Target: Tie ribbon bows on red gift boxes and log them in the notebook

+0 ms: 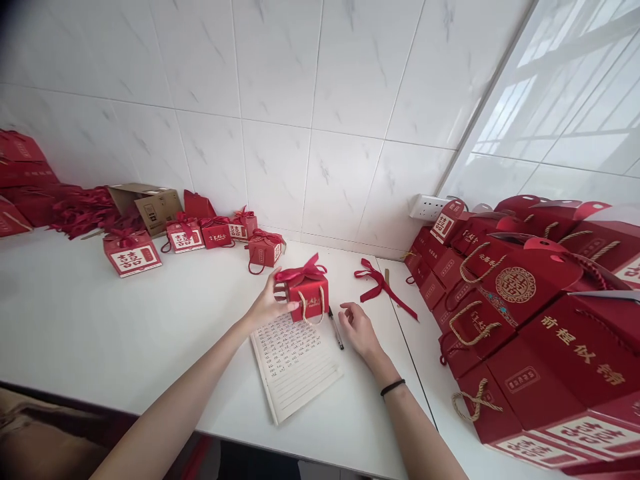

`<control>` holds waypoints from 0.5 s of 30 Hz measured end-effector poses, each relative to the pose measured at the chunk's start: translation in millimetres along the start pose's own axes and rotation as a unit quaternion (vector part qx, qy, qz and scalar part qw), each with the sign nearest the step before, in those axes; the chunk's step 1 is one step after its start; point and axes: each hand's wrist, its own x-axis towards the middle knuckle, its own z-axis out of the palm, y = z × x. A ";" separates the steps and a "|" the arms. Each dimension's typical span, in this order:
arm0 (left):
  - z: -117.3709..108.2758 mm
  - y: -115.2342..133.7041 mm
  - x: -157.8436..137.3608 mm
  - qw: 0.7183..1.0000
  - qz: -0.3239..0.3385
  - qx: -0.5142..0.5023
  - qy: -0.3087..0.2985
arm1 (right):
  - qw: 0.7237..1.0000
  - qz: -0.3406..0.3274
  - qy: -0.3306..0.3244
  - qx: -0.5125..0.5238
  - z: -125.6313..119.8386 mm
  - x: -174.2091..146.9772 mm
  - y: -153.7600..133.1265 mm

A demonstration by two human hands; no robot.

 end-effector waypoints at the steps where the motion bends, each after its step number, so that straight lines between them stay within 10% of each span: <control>1: -1.3 6.3 -2.0 0.999 -0.005 -0.038 0.027 | 1.000 0.004 -0.015 -0.019 0.1 -0.4 1.5; 15: -56.4 120.7 -155.9 0.877 -0.224 -0.416 0.083 | 1.000 -0.017 -0.003 -0.003 -4.0 -6.4 24.5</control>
